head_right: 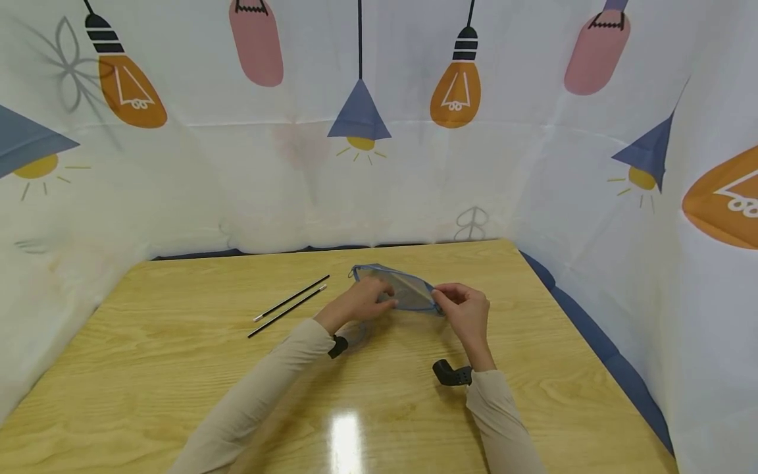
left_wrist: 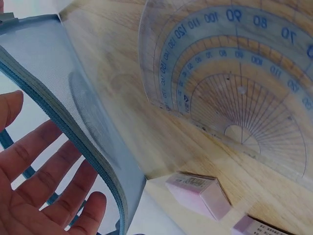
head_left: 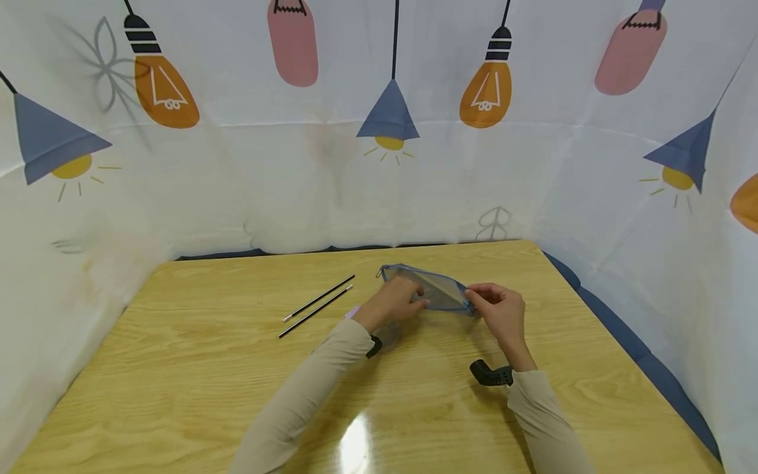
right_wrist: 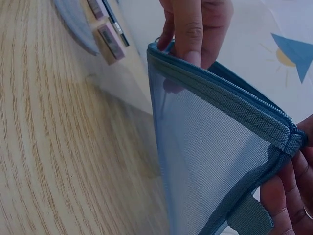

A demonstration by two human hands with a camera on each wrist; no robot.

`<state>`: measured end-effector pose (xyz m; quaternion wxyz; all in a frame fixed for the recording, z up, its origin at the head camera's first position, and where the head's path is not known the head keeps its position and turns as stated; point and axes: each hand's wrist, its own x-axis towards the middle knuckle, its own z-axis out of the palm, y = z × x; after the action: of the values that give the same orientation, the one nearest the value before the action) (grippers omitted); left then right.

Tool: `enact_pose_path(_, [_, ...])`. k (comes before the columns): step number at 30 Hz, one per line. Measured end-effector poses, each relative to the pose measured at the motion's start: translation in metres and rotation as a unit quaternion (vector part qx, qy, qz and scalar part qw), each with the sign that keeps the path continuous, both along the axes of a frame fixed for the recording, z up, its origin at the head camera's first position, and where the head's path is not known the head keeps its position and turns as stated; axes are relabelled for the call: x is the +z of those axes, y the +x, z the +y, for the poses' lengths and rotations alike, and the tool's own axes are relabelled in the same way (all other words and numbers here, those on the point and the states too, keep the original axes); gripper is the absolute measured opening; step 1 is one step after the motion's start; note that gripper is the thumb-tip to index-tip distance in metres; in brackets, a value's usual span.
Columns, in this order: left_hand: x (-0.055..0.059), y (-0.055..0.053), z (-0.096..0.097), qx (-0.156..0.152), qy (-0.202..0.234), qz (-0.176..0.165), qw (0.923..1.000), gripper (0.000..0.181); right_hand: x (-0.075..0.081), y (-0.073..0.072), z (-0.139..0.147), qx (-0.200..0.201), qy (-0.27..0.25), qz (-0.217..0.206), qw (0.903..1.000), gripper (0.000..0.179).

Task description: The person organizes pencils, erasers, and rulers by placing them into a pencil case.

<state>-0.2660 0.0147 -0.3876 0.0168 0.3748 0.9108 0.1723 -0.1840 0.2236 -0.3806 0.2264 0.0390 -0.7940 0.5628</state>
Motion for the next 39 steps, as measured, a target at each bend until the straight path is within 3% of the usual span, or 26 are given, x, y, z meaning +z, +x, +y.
enact_pose_path(7, [0.003,0.004,-0.007,-0.002,0.031,-0.017,0.9994,0.033,-0.001,0.001,0.002,0.001,-0.001,0.009,1.0,0.013])
enact_pose_path(12, [0.001,0.005,-0.012,-0.005,0.039,0.009,0.9992,0.029,-0.001,0.0,0.003,0.001,0.005,0.001,1.0,0.014])
enact_pose_path(20, [-0.002,0.01,-0.02,0.006,0.051,0.038,0.998,0.028,-0.026,-0.02,0.017,0.012,-0.001,-0.006,0.9999,0.015])
enact_pose_path(31, [0.003,0.018,-0.032,0.019,0.069,0.051,0.9961,0.026,-0.029,-0.02,0.018,0.027,0.016,0.017,0.9993,0.015])
enact_pose_path(39, [0.006,0.025,-0.044,0.007,0.11,0.069,0.9915,0.024,-0.028,-0.02,0.017,0.007,0.016,0.024,0.9996,0.012])
